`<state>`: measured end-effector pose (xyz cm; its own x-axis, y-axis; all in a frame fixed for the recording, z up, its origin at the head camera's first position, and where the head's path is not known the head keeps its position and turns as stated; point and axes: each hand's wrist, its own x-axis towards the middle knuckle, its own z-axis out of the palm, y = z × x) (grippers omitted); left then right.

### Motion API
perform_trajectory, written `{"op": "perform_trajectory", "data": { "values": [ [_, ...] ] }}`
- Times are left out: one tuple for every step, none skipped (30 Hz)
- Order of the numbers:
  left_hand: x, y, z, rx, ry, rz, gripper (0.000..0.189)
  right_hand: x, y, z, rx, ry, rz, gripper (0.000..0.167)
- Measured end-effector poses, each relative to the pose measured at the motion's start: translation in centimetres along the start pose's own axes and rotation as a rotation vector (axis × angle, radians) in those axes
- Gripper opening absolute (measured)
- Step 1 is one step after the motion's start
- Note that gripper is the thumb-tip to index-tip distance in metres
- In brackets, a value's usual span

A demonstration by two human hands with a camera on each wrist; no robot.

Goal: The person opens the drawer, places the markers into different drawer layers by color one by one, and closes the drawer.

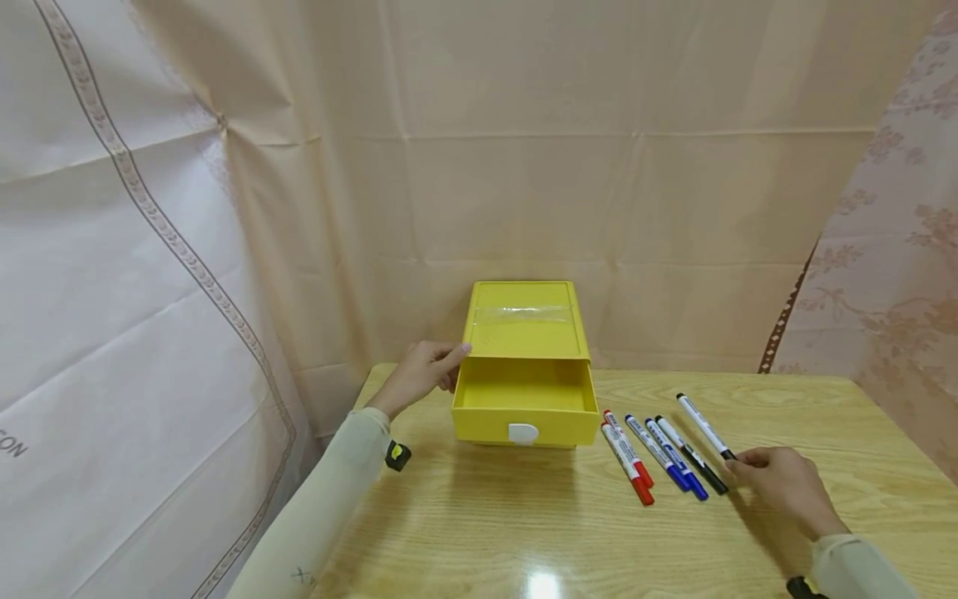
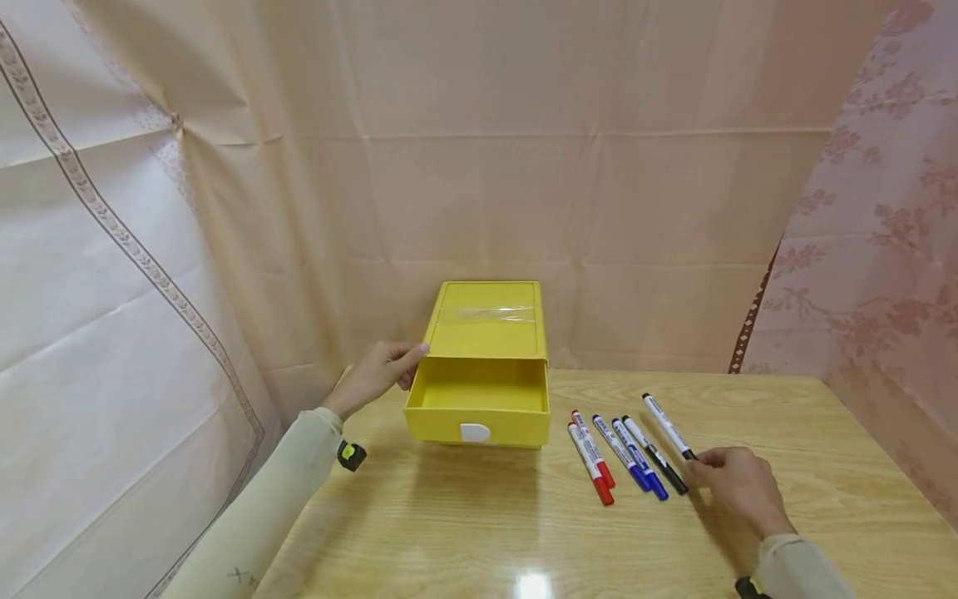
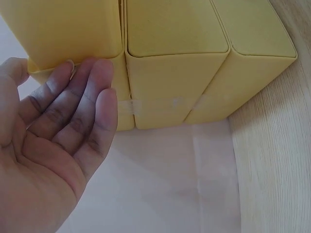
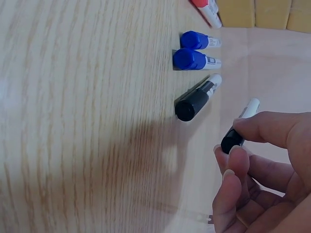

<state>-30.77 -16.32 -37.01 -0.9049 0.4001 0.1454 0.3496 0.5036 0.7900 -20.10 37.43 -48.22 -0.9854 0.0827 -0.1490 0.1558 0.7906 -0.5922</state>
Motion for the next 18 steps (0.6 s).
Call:
{"op": "perform_trajectory", "data": {
  "values": [
    [0.0, 0.0, 0.0, 0.002, 0.0, -0.001, 0.054, 0.0, 0.0, 0.0, 0.002, 0.0, 0.002, 0.053],
    [0.0, 0.0, 0.0, 0.003, 0.0, -0.002, 0.054, 0.0, -0.1, 0.0, 0.002, 0.001, 0.002, 0.054],
    [0.0, 0.0, 0.0, 0.007, 0.0, -0.003, 0.054, 0.0, -0.1, 0.0, 0.0, 0.004, 0.0, 0.054],
    [0.0, 0.0, 0.0, 0.008, 0.0, -0.005, 0.054, 0.0, -0.2, -0.1, -0.001, 0.005, -0.001, 0.056],
    [0.0, 0.0, 0.0, 0.006, 0.0, -0.008, 0.054, 0.0, -0.2, -0.1, -0.004, 0.009, -0.001, 0.056],
    [0.0, 0.0, 0.0, 0.008, 0.0, -0.01, 0.054, 0.0, -0.3, -0.2, -0.006, 0.011, -0.004, 0.057],
    [-0.1, 0.0, 0.0, 0.007, -0.001, -0.012, 0.054, -0.1, -0.3, -0.2, -0.008, 0.015, -0.005, 0.057],
    [-0.1, -0.1, 0.0, 0.007, -0.002, -0.014, 0.054, -0.1, -0.3, -0.2, -0.008, 0.016, -0.008, 0.057],
    [-0.1, -0.1, 0.0, 0.007, -0.001, -0.014, 0.054, -0.1, -0.4, -0.2, -0.008, 0.017, -0.01, 0.057],
    [-0.1, -0.1, 0.0, 0.005, -0.002, -0.016, 0.054, -0.1, -0.5, -0.2, -0.006, 0.016, -0.013, 0.058],
    [-0.1, -0.1, 0.0, 0.004, -0.002, -0.017, 0.054, -0.1, -0.5, -0.2, -0.007, 0.019, -0.017, 0.058],
    [-0.1, -0.1, 0.0, 0.003, -0.002, -0.017, 0.054, -0.2, -0.6, -0.3, -0.008, 0.02, -0.02, 0.057],
    [-0.1, -0.1, 0.0, 0.002, -0.002, -0.017, 0.054, -0.2, -0.7, -0.2, -0.012, 0.025, -0.024, 0.056],
    [-0.1, -0.1, 0.0, 0.003, -0.001, -0.016, 0.054, -0.2, -0.9, -0.3, -0.015, 0.03, -0.027, 0.056],
    [-0.1, -0.1, 0.0, 0.003, 0.0, -0.015, 0.054, -0.2, -1.0, -0.3, -0.019, 0.035, -0.029, 0.055],
    [0.0, -0.1, 0.0, 0.002, 0.0, -0.014, 0.054, -0.2, -1.1, -0.3, -0.025, 0.04, -0.033, 0.055],
    [0.0, -0.1, 0.0, 0.003, 0.001, -0.012, 0.054, -0.3, -1.3, -0.3, -0.033, 0.046, -0.034, 0.054],
    [0.0, 0.0, 0.0, 0.004, 0.001, -0.01, 0.054, -0.3, -1.4, -0.4, -0.037, 0.049, -0.034, 0.054]
  ]
}}
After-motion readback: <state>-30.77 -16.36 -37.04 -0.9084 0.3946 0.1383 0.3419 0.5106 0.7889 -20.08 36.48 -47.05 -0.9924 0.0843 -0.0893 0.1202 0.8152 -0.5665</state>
